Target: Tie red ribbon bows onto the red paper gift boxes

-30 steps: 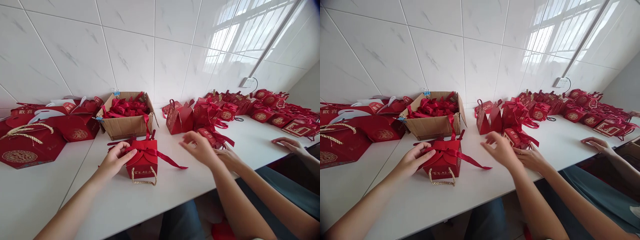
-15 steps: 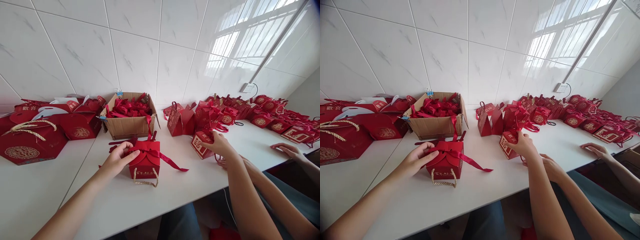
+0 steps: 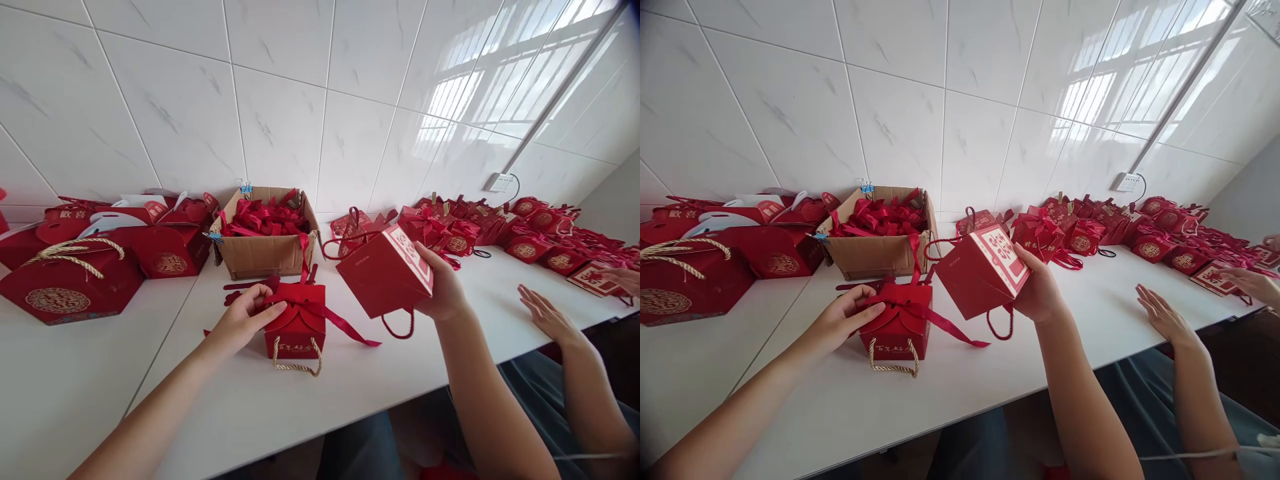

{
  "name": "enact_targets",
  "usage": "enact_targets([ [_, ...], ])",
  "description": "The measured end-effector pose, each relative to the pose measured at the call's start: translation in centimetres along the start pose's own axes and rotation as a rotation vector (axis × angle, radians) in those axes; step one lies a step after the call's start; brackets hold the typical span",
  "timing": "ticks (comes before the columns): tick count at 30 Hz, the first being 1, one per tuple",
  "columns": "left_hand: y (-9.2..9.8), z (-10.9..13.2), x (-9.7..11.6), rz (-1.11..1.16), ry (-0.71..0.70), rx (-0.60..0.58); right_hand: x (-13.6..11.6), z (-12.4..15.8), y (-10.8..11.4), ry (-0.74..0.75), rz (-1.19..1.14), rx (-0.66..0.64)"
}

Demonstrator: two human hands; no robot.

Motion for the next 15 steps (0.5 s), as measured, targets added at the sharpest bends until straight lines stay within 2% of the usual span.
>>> enact_targets([
  [4, -0.1, 0.0, -0.4, 0.011, 0.009, -0.02, 1.2, -0.2, -0.3, -0.057, -0.082, -0.032],
  [8, 0.0, -0.1, -0.5, 0.015, 0.003, -0.024, 0.7, -0.3, -0.4, 0.042, -0.037, -0.075],
  [12, 0.0, -0.2, -0.4, 0.013, -0.021, -0.023, -0.4, 0.1, 0.2, 0.134, 0.118, -0.003],
  [15, -0.1, -0.2, -0.2, 0.001, -0.036, -0.024, -1.5, 0.6, 1.7, 0.181, 0.254, 0.133],
])
Point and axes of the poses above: each hand's wrist, its own z-axis away from the middle knuckle, its own y-axis out of the back of the hand, x = y × z, the point moved 10 cm from there along -z, towards the middle knuckle, and after that the axes turned 13 degrees about z, right-handed, at the moved point
